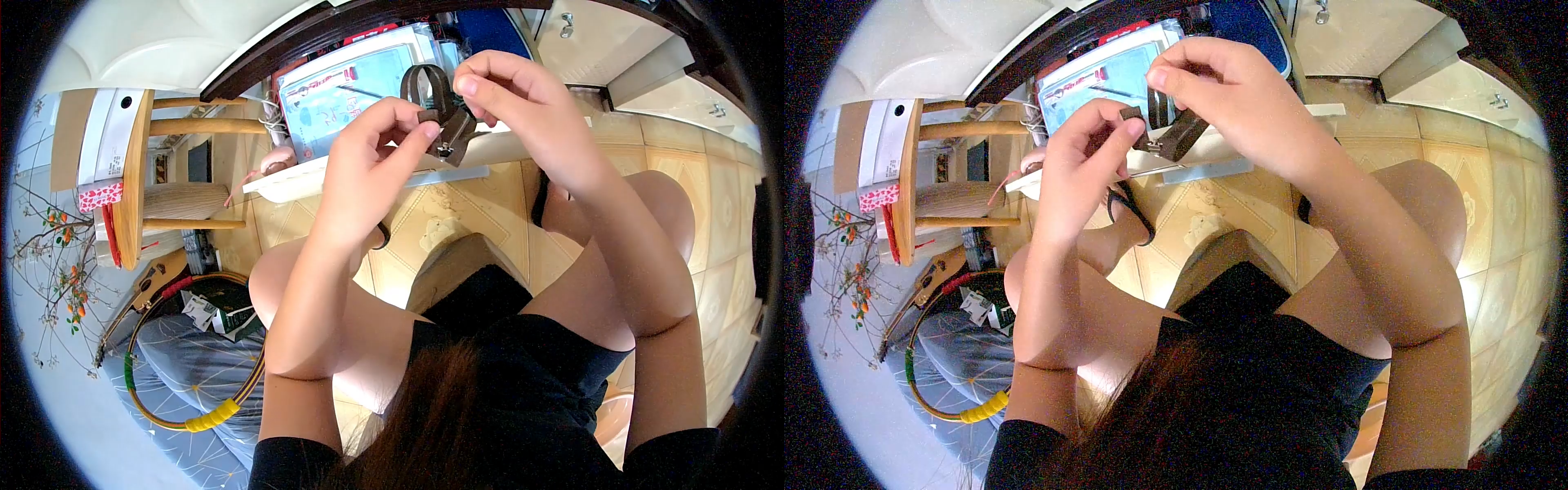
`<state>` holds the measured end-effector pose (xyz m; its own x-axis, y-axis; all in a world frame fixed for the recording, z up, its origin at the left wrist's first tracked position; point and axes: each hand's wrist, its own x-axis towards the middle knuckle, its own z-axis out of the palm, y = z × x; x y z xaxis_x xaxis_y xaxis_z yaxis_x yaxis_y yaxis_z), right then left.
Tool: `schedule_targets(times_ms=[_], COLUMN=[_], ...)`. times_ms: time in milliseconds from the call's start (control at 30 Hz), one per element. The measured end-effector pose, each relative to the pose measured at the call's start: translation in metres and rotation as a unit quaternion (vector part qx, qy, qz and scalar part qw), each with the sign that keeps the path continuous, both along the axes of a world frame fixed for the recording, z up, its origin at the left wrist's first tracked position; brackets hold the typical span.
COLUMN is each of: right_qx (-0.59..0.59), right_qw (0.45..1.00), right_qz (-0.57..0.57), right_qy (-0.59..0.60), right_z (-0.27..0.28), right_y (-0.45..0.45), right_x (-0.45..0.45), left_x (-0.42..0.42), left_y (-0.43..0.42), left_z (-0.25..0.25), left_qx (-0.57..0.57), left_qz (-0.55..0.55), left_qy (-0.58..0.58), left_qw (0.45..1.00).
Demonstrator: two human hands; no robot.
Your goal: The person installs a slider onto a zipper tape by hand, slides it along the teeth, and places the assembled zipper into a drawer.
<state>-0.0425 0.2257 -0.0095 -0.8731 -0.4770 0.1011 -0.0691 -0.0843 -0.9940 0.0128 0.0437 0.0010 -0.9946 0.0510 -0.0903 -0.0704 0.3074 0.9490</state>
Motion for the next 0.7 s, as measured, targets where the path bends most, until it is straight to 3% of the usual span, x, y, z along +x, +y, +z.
schedule_targets(times_ms=[433,567,700], right_qx=[0.013,0.185,0.13], right_qw=[1.0,0.97,0.977], right_qz=[-0.018,0.131,0.076], right_qy=[-0.012,-0.085,0.148], right_z=[0.002,0.004,-0.015], right_y=[0.001,0.011,0.001], right_x=[0.006,0.003,0.014], left_x=[-0.01,-0.01,-0.01], left_y=[-0.014,-0.01,-0.013], left_z=[-0.001,0.003,0.002], left_qx=[0.147,0.189,0.205], left_qz=[0.135,0.163,0.151], left_qy=[0.003,0.006,0.006], left_qw=[0.98,0.968,0.967])
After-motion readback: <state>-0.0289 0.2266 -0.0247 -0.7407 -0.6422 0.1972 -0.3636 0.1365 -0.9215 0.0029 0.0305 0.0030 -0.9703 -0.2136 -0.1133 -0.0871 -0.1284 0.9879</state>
